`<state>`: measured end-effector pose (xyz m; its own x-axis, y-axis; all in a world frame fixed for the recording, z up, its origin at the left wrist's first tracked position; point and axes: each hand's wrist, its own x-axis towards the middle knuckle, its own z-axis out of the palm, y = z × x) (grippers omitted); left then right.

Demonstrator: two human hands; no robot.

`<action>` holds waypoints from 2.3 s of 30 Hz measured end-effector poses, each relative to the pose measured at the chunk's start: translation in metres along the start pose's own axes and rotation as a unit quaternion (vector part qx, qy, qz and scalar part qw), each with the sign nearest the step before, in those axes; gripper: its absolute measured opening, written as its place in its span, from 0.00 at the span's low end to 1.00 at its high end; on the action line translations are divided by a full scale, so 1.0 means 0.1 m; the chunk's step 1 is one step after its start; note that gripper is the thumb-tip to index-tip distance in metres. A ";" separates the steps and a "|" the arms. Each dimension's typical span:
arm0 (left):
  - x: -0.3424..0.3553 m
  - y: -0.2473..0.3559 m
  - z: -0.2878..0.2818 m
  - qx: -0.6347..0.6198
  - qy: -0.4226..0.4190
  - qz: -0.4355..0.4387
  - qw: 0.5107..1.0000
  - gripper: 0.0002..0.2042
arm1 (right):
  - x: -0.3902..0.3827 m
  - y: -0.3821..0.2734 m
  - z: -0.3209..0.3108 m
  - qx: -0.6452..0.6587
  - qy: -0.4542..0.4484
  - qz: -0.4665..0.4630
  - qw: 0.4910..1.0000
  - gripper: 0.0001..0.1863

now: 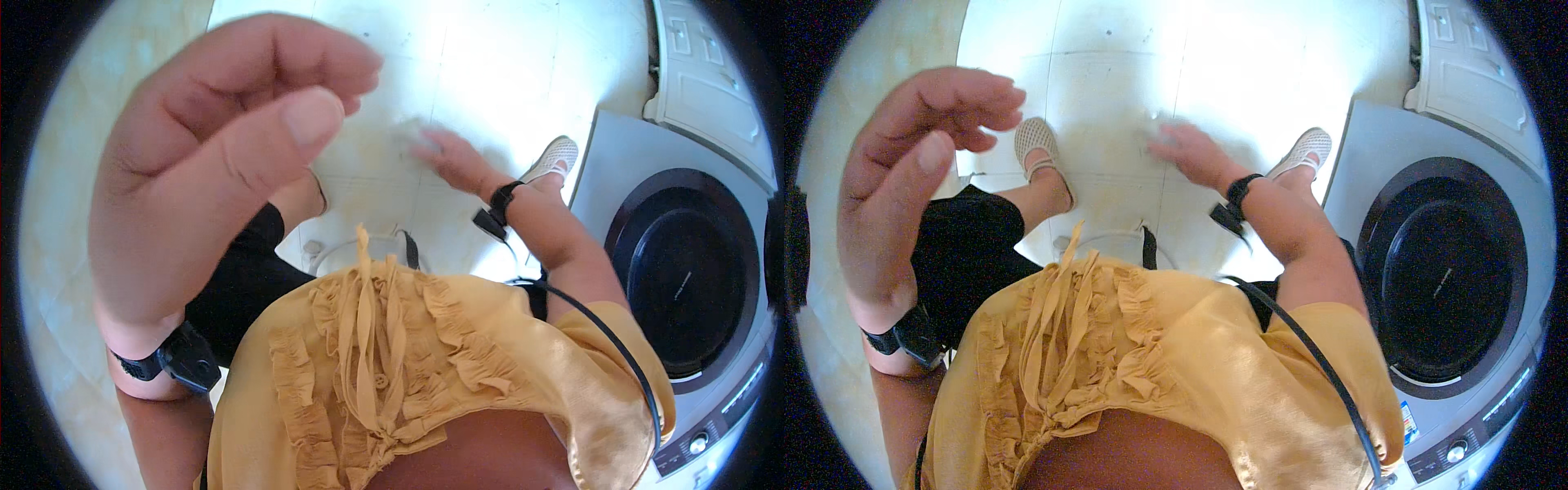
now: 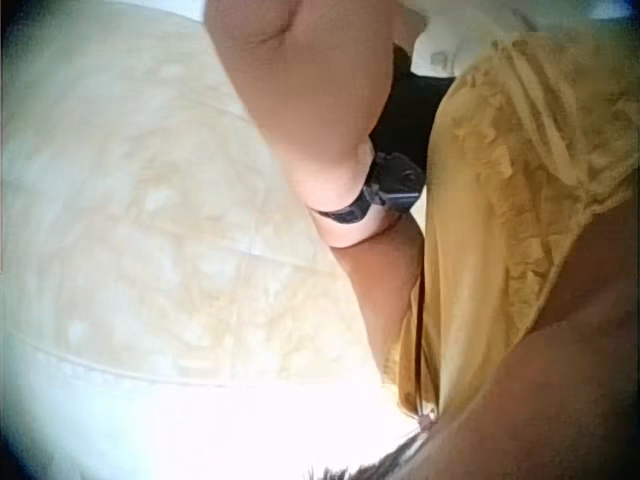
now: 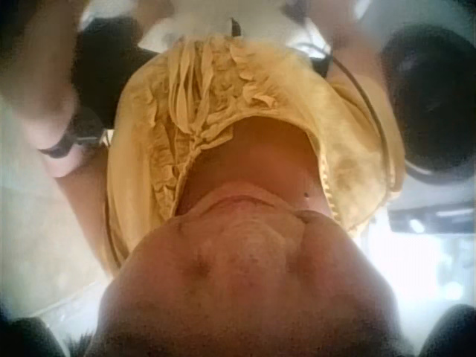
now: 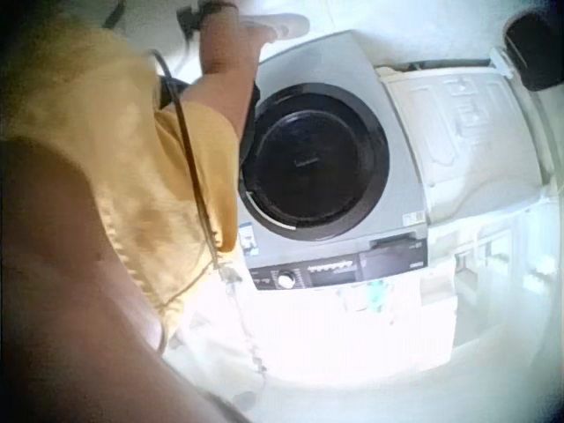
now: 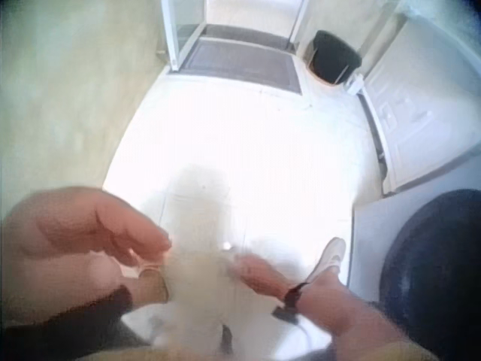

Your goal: The person wipes the tiled floor with a cloth, moving around a washing machine and a small child's toilet. The person repeatedly wipes different sections of the floor, occasionally lifting a bucket to reach underneath it.

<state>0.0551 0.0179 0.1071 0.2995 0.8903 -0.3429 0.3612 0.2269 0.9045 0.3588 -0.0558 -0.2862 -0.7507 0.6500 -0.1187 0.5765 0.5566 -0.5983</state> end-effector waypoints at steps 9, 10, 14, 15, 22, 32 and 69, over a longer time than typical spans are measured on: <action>0.09 -0.08 -0.08 0.087 -0.007 0.022 0.996 0.31 | -0.42 0.06 0.58 -0.125 -0.216 -0.286 0.925 0.20; 0.11 -0.08 -0.07 0.085 -0.008 0.017 0.996 0.31 | -0.20 0.17 0.53 -0.121 -0.199 -0.269 0.935 0.18; 0.13 -0.10 -0.06 0.092 0.012 0.022 0.995 0.30 | 0.86 0.81 -0.03 -0.010 0.072 0.118 0.990 0.15; 0.12 -0.11 -0.06 0.088 0.016 0.022 0.996 0.30 | 1.00 0.92 -0.20 -0.027 0.139 0.190 0.972 0.16; 0.10 -0.11 -0.15 0.053 0.022 0.031 0.998 0.28 | 1.04 0.31 -0.37 0.025 0.173 0.136 0.975 0.24; 0.08 -0.07 -0.08 0.029 0.038 0.014 0.999 0.29 | 1.06 -0.30 0.68 0.032 -0.133 -0.241 0.961 0.14; -0.49 -0.49 -0.79 0.025 0.187 0.152 0.970 0.14 | 1.21 -0.31 0.20 0.035 0.254 0.251 0.934 0.28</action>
<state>-0.0469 -0.0061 0.0998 0.0605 0.9962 0.0627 0.3515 -0.0800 0.9327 0.2432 -0.0051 -0.2980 -0.1325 0.9910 -0.0181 0.7781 0.0926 -0.6213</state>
